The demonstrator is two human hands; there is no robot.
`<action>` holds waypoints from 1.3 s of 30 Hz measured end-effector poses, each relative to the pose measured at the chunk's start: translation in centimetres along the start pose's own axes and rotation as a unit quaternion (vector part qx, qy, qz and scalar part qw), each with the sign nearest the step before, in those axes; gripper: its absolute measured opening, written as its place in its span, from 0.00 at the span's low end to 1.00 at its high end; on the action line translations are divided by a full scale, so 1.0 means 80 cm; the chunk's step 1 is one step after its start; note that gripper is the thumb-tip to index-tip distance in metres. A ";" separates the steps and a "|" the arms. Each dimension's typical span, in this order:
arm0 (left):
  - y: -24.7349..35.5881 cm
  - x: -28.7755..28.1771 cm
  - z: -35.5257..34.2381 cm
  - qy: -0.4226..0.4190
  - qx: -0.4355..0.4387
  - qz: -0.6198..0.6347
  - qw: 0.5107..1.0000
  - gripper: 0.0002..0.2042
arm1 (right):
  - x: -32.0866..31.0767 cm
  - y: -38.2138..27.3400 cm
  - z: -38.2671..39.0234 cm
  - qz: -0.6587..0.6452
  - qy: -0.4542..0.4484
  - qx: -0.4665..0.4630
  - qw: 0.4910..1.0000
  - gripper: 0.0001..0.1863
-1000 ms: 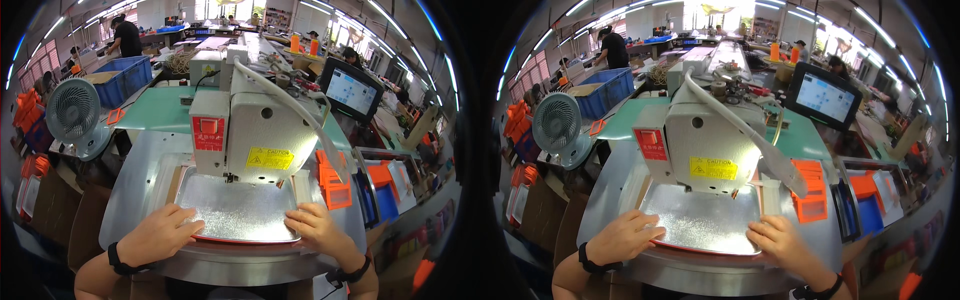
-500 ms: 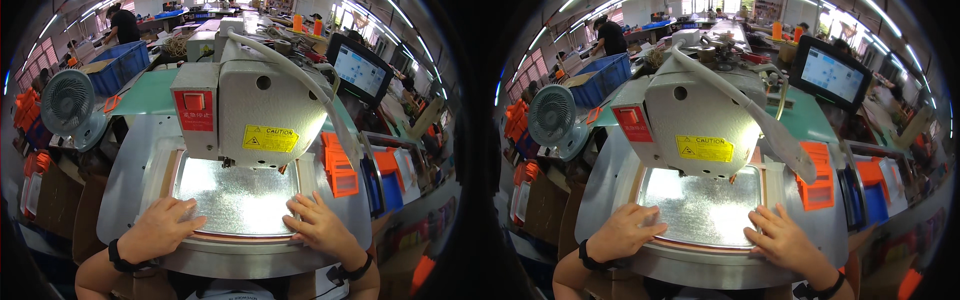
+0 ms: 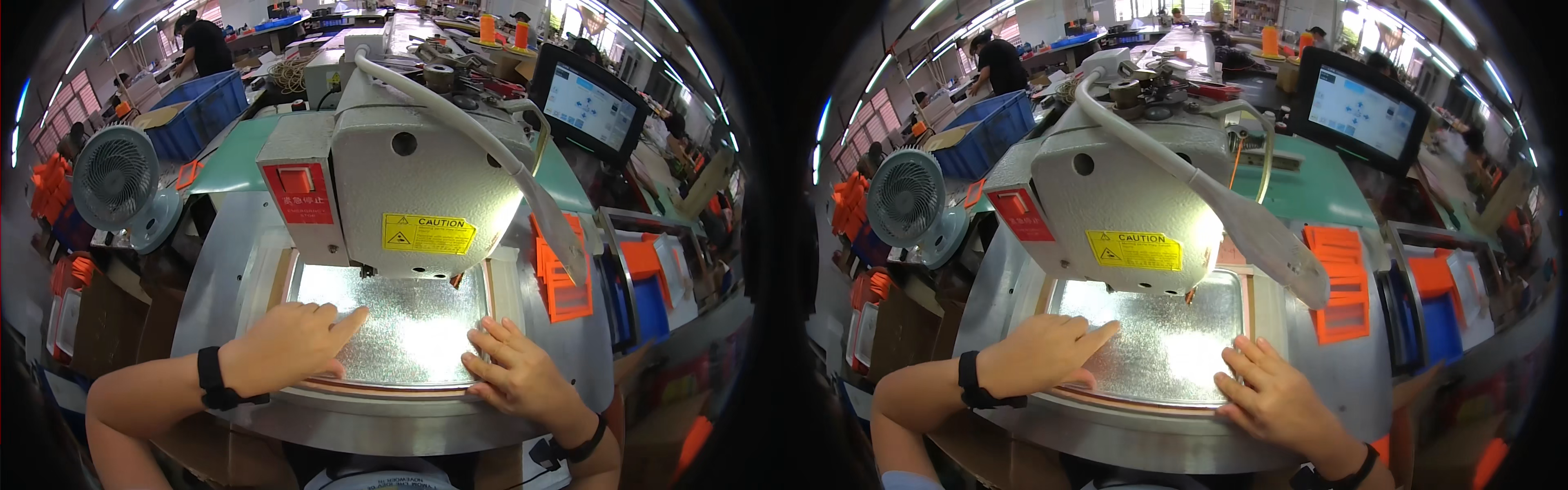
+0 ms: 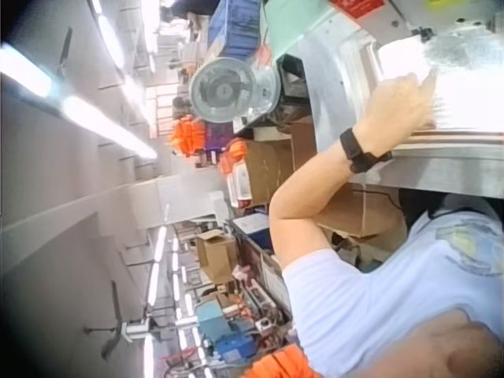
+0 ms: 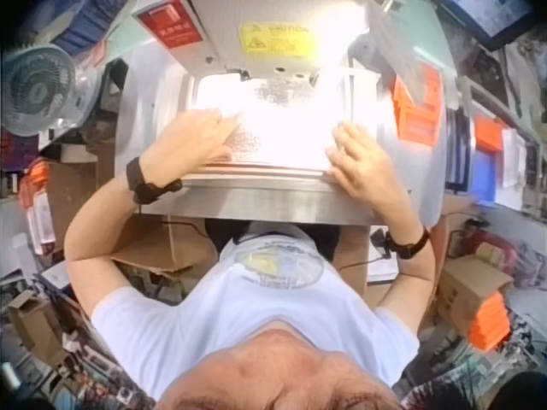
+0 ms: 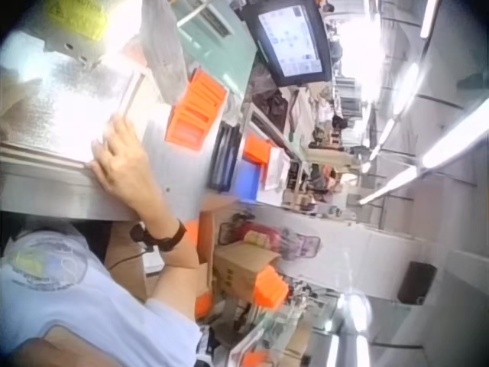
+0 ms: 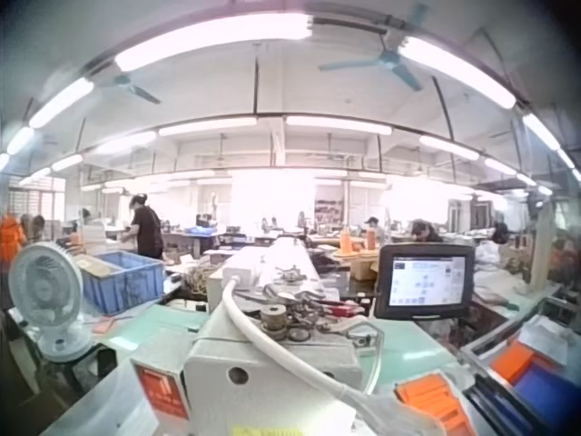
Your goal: Using an industrial automated sewing machine to assemble and finish orange fabric pouches or cases.
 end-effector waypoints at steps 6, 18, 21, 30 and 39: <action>-0.013 -0.010 -0.054 0.080 0.133 -0.043 0.987 0.45 | -0.005 0.002 -0.001 -0.008 0.011 0.000 1.000 0.22; -0.009 0.005 -0.057 -0.003 0.084 0.122 0.989 0.46 | -0.003 0.006 0.006 -0.031 0.036 -0.008 0.999 0.22; -0.009 0.020 -0.057 -0.030 0.080 0.153 0.985 0.48 | -0.005 0.012 0.006 -0.066 0.039 -0.007 0.997 0.22; -0.001 0.027 -0.057 -0.076 0.034 0.076 0.994 0.54 | -0.012 0.086 -0.018 -0.169 0.111 0.032 0.979 0.13; -0.004 0.032 -0.049 -0.097 0.027 0.086 0.991 0.59 | 0.008 0.107 -0.053 0.022 -0.063 0.038 0.997 0.12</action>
Point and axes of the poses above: each hand's wrist, its own z-axis away from the middle knuckle, its own x-axis out of the palm, y = z × x, the point moved 9 cm from there along -z, towards the middle knuckle, and after that the axes turned 7 degrees about y, right-handed, at the moved point
